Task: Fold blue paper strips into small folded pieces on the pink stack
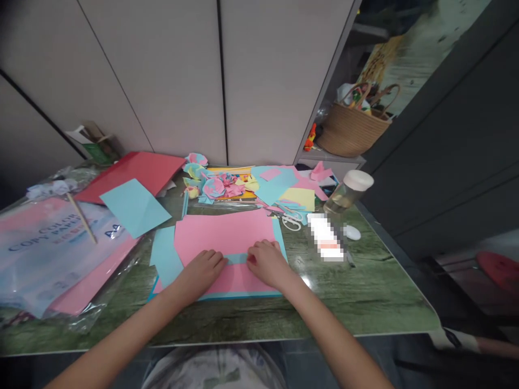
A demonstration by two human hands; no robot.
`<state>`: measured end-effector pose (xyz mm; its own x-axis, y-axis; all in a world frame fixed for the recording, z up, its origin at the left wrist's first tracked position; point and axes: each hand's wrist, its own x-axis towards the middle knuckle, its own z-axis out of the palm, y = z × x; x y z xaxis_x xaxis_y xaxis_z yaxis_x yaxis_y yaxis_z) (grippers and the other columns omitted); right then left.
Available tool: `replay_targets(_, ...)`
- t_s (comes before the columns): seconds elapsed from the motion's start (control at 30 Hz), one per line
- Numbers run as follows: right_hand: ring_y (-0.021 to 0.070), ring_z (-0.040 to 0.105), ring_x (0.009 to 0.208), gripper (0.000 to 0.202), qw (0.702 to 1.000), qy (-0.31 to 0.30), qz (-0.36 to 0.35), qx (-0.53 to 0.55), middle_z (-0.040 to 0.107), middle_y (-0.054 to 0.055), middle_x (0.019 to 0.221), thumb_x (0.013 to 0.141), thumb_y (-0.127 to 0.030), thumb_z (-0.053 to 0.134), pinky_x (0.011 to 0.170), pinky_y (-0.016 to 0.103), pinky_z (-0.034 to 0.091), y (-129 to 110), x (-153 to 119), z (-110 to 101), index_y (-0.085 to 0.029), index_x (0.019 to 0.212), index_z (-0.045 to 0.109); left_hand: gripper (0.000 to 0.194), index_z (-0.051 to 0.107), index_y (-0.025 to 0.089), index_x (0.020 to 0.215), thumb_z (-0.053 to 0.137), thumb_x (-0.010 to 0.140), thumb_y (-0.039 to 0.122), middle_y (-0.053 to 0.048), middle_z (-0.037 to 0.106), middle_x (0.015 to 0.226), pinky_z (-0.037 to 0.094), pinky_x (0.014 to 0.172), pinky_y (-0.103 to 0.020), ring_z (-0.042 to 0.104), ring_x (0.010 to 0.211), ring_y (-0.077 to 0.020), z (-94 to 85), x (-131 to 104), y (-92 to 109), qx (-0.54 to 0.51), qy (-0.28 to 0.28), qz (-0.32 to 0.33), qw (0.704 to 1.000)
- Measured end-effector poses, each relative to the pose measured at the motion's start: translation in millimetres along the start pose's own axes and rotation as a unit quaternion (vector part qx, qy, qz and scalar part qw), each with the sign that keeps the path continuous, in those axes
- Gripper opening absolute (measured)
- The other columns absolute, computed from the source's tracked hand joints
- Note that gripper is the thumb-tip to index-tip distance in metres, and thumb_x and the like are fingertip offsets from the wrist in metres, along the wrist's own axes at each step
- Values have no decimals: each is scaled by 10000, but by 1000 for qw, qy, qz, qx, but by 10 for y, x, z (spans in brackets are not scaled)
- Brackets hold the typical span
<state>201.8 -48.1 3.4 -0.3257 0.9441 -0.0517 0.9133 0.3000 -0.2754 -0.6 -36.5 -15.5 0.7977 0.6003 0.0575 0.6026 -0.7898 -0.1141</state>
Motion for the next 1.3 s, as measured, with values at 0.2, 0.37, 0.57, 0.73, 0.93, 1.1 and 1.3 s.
replay_targets(0.2, 136, 496, 754, 125, 980, 7, -83, 183, 604, 13, 760, 756, -227, 495, 701, 261, 313, -44, 294, -116, -190, 789, 610, 189, 553, 158, 868, 381, 791, 144, -46, 571, 813, 376, 725, -276, 515, 800, -156, -153, 161, -164, -226, 77, -120, 964)
replay_targets(0.37, 100, 451, 609, 135, 931, -2, -50, 361, 543, -10, 639, 734, -250, 496, 564, 210, 329, 31, 415, -41, -152, 728, 589, 190, 584, 156, 758, 453, 740, 292, -12, 601, 745, 386, 663, -235, 522, 718, -142, -190, 342, -268, -501, 50, -165, 848)
replay_targets(0.57, 92, 434, 595, 89, 896, -43, -33, 440, 515, -24, 616, 676, -225, 526, 551, 203, 330, 56, 368, 69, -147, 681, 568, 196, 575, 134, 620, 542, 659, 323, 26, 499, 564, 320, 537, -209, 424, 571, -100, -33, 365, -241, -641, 17, -170, 748)
replay_targets(0.73, 88, 449, 534, 72, 878, -66, -2, 474, 494, -37, 529, 630, -172, 528, 535, 206, 349, 137, 343, 1, -150, 564, 509, 139, 552, 127, 550, 584, 602, 251, 41, 468, 515, 286, 516, -208, 378, 526, -81, -13, 322, -344, -682, 17, -194, 704)
replay_targets(0.93, 100, 488, 519, 72, 850, -99, 5, 518, 524, -29, 510, 622, -150, 508, 543, 220, 378, 185, 335, -80, -157, 550, 500, 140, 558, 124, 539, 598, 587, 249, 42, 471, 507, 276, 507, -209, 377, 513, -75, -51, 302, -396, -687, 18, -191, 700)
replay_targets(1.1, 97, 474, 514, 75, 857, -110, 12, 503, 506, -32, 501, 614, -165, 523, 531, 215, 361, 291, 332, -120, -154, 542, 505, 113, 571, 126, 545, 548, 601, 221, 25, 499, 504, 313, 516, -216, 432, 520, -92, -66, 254, -454, -682, -3, -177, 709)
replay_targets(1.3, 90, 424, 514, 90, 855, -26, 38, 516, 441, -36, 499, 598, -143, 471, 516, 216, 325, 611, 278, -206, -155, 511, 492, 114, 491, 137, 527, 455, 627, 178, 27, 461, 474, 319, 490, -207, 445, 476, -85, -96, 112, -719, -672, 61, -233, 701)
